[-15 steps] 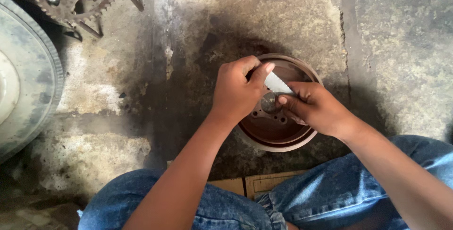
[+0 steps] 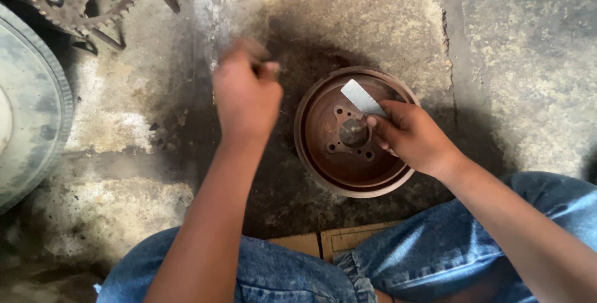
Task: The person scrubs a metal part inside a bucket using a white cylindrical tool. They repeatedly rub the tool against the part's surface and holes, then flip the part over to clean the other side.
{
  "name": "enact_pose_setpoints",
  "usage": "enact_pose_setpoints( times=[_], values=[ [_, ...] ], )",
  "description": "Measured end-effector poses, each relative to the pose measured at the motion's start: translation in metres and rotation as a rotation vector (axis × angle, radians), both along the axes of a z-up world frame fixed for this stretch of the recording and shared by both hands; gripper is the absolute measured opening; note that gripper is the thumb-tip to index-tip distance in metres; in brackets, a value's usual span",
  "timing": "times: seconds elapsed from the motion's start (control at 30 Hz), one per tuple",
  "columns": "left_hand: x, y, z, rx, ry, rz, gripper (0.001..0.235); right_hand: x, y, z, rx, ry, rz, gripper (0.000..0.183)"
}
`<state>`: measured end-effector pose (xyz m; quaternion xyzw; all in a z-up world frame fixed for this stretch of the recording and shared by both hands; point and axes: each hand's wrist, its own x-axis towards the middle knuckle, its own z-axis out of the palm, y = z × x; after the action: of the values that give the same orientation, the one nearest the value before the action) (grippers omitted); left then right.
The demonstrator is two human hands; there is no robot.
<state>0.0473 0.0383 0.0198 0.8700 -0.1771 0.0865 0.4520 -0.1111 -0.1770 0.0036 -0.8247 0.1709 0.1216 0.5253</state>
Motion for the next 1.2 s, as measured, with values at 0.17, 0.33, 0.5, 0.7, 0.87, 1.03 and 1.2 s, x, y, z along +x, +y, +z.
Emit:
enact_pose_setpoints(
  times=[0.17,0.33,0.5,0.7,0.87,1.03,1.2],
  values=[
    [-0.044,-0.039,-0.002,0.521,0.278,-0.192,0.061,-0.001,0.009,-0.003,0.117,0.081,-0.017,0.024],
    [-0.036,-0.036,-0.030,0.612,-0.094,-0.226,0.071,-0.002,0.019,-0.001,0.139,0.146,0.007,0.027],
    [-0.007,-0.006,-0.033,0.526,0.074,0.126,0.030,-0.007,0.020,-0.001,-0.085,0.080,0.048,0.034],
    [-0.010,-0.016,-0.036,0.502,0.370,-0.053,0.043,-0.008,0.016,-0.007,-0.885,-0.078,0.304,0.050],
    [-0.023,-0.025,-0.076,0.237,0.665,-0.324,0.060,-0.010,0.041,-0.013,-0.917,-0.066,0.406,0.063],
    [-0.031,-0.031,-0.087,0.139,0.770,-0.327,0.071,-0.014,0.054,-0.026,-0.825,-0.059,0.356,0.061],
    [-0.033,-0.033,-0.075,0.209,0.891,-0.311,0.083,-0.008,0.055,-0.037,-1.000,-0.161,0.423,0.065]
  ],
)
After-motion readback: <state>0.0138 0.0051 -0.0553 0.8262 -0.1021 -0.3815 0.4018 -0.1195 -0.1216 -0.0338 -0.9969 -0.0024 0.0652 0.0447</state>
